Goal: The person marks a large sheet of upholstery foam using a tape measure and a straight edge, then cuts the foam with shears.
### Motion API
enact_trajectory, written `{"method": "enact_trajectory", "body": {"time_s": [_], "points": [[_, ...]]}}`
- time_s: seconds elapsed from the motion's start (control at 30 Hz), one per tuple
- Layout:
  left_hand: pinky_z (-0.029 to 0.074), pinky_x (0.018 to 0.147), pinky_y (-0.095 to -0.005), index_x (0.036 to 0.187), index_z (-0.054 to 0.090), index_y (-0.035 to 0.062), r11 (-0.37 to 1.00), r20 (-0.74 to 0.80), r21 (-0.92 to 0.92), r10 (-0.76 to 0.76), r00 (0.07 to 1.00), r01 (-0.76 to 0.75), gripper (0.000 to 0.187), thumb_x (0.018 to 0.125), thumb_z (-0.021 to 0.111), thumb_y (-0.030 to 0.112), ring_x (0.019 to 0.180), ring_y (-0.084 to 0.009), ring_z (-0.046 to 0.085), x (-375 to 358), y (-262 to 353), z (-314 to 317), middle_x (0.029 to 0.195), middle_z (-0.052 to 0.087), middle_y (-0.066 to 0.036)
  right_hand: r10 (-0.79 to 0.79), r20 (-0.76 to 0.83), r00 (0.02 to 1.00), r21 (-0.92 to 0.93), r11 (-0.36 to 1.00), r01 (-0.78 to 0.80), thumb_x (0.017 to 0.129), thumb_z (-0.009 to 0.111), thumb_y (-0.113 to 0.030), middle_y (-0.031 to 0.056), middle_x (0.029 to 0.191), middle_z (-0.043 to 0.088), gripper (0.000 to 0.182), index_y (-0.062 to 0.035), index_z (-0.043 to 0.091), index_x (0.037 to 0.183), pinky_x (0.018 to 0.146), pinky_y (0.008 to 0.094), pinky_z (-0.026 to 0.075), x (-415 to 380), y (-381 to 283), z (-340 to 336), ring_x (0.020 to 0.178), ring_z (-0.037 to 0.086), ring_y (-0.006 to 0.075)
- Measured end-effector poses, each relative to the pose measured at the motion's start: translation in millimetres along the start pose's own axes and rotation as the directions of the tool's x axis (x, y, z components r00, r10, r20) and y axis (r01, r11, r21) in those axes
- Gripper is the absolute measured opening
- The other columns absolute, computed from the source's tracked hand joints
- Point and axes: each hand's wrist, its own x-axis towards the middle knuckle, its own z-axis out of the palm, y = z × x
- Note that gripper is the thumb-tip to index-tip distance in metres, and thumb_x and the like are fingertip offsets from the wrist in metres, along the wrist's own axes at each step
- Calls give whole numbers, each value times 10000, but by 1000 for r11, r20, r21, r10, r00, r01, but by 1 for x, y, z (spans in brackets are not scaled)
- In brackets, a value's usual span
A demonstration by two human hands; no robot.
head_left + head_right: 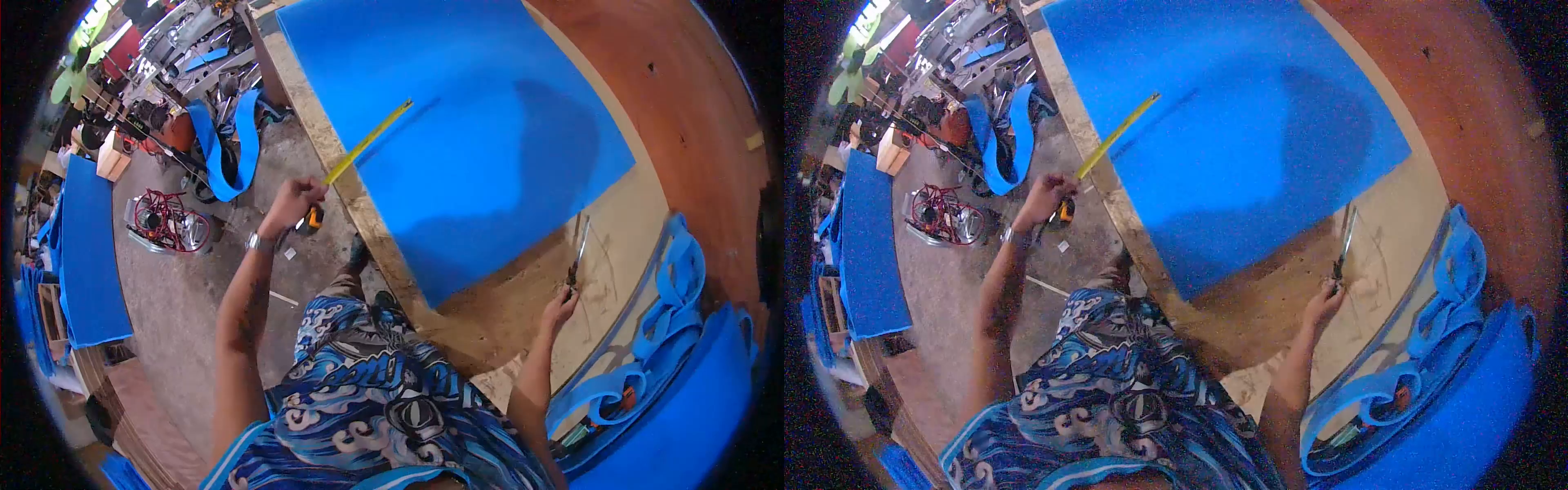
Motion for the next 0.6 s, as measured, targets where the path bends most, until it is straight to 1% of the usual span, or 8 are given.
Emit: {"method": "enact_trajectory", "body": {"time_s": [0.1,0.23,0.27,0.37,0.4,0.5,0.57,0.6], "points": [[466,654,-265,847,616,-14,996,34,90,-11,999,7,167,847,592,152,701,-129,583,50,8,-27,757,624,-51,20,-204,979,30,999,-14,913,486,-245,173,1043,558,344,56,505,1079,838,356,399,7,17,15,964,529,252],[465,614,-279,852,623,-32,981,91,179,58,994,-74,238,837,610,205,669,-130,586,135,-4,-57,730,628,-63,50,-341,939,400,912,97,907,484,-220,104,1015,536,275,23,519,1033,876,334,357,-5,19,29,942,480,219],[463,609,-282,848,626,-34,979,115,192,47,992,-69,264,834,610,229,666,-130,585,149,1,-65,726,632,-71,-12,-374,927,451,871,194,899,500,-240,66,955,537,268,-8,526,1032,783,328,396,-11,15,37,844,491,184],[462,605,-287,865,632,-24,969,186,229,54,981,-97,275,829,614,248,673,-132,589,206,-31,-100,732,638,-72,316,-257,913,496,854,-156,896,504,-245,28,879,520,249,-43,530,1040,632,293,401,-59,-84,59,722,472,135],[461,604,-286,869,633,-20,973,191,222,27,981,-70,269,829,615,245,673,-129,587,213,-25,-104,732,638,-70,274,-324,905,408,904,-127,895,509,-270,-5,815,496,235,-83,531,1034,514,248,347,-64,-101,71,649,435,92],[448,584,-271,818,627,-8,1000,216,3,-14,976,14,237,838,612,228,642,-104,557,219,-9,-126,704,618,-42,346,-270,899,632,768,-106,895,523,-272,-24,759,476,202,-106,532,1009,489,219,325,-73,-224,129,630,420,75],[439,571,-254,794,619,0,986,308,-161,15,951,37,229,844,608,224,626,-90,538,226,-18,-147,691,603,-28,182,-118,976,658,750,-60,894,535,-265,-40,701,451,178,-123,524,1003,474,213,314,-49,-273,171,587,404,58],[431,567,-244,789,614,1,995,301,-95,-2,954,32,232,850,602,224,624,-83,529,228,-28,-154,691,595,-19,69,-21,997,753,658,-30,891,548,-250,-48,677,436,164,-125,519,993,450,214,308,-27,-273,195,550,384,48]]}}
